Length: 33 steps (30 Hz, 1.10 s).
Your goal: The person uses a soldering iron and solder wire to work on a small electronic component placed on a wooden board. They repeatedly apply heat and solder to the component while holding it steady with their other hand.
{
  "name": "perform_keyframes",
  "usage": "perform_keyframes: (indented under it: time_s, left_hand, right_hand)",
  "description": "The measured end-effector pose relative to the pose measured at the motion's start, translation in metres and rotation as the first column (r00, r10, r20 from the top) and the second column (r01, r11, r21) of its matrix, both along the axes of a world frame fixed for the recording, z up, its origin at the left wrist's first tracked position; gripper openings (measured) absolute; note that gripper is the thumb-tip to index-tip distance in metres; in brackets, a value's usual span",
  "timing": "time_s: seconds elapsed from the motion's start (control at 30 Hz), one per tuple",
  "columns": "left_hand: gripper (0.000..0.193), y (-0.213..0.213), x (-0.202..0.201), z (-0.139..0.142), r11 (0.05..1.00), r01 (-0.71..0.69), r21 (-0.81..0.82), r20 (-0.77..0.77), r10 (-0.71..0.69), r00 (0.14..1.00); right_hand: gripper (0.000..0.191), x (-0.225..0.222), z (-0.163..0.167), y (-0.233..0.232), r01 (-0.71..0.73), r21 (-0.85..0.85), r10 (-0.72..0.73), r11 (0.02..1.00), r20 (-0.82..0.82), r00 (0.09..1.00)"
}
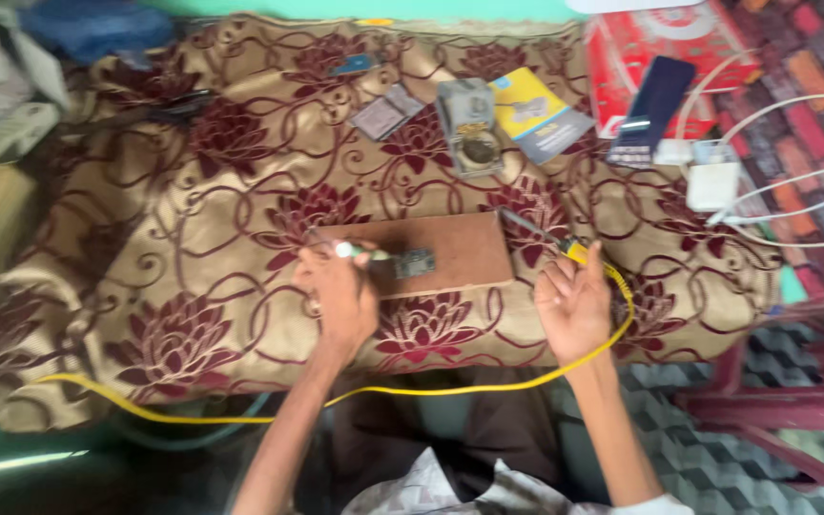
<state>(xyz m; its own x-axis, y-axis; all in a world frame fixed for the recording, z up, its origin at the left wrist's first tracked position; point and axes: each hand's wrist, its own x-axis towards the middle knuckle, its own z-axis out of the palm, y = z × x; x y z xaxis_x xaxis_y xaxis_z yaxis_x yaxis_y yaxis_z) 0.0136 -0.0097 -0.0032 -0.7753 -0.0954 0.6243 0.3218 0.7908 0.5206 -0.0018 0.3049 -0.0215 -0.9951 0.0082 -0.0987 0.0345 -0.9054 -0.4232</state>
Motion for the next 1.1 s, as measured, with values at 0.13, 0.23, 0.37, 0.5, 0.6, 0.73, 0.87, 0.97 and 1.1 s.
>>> perform_keyframes:
  time_s: [0.13, 0.23, 0.37, 0.5, 0.6, 0.73, 0.87, 0.97, 1.1]
  left_hand:
    - [0.022, 0.002, 0.001, -0.001, 1.000, -0.023, 0.019, 0.001, 0.023, 1.000]
    - [0.023, 0.002, 0.001, -0.001, 0.998, -0.011, 0.064, -0.013, 0.012, 1.000]
    - [0.020, 0.002, 0.002, 0.000, 0.998, -0.032, 0.045, -0.018, 0.033, 0.999]
    - [0.018, 0.001, 0.000, -0.004, 0.999, -0.025, 0.038, -0.053, 0.027, 0.998]
    - [0.018, 0.000, -0.003, -0.009, 0.998, -0.026, 0.061, -0.020, 0.028, 0.999]
    - [0.019, 0.002, -0.005, -0.015, 0.995, -0.059, 0.079, 0.047, 0.055, 0.997]
    - [0.019, 0.001, -0.003, -0.015, 0.998, -0.025, 0.052, -0.030, 0.026, 0.999]
    - [0.018, 0.001, -0.003, -0.015, 0.998, -0.033, 0.050, -0.034, 0.035, 0.999]
    - [0.018, 0.000, -0.003, -0.015, 0.998, -0.052, 0.041, -0.019, 0.053, 0.998]
  right_hand:
    - [0.027, -0.017, -0.001, 0.015, 0.294, 0.350, -0.249, 0.889, -0.169, 0.954]
    - [0.027, -0.038, 0.000, 0.018, 0.395, 0.466, -0.297, 0.792, -0.272, 0.915]
    - [0.031, -0.070, -0.002, 0.007, 0.378, 0.547, -0.332, 0.747, -0.185, 0.925]
    - [0.030, -0.107, 0.000, -0.010, 0.436, 0.633, -0.226, 0.640, -0.388, 0.894]
    - [0.026, -0.117, -0.002, -0.024, 0.435, 0.695, -0.119, 0.573, -0.455, 0.883]
    - [0.025, -0.113, -0.010, -0.029, 0.465, 0.763, -0.071, 0.450, -0.488, 0.870]
    - [0.026, -0.109, -0.011, -0.028, 0.397, 0.826, 0.019, 0.400, -0.441, 0.897]
    - [0.028, -0.110, -0.008, -0.029, 0.414, 0.840, 0.068, 0.352, -0.464, 0.883]
    - [0.028, -0.104, -0.006, -0.031, 0.492, 0.767, -0.021, 0.411, -0.532, 0.847]
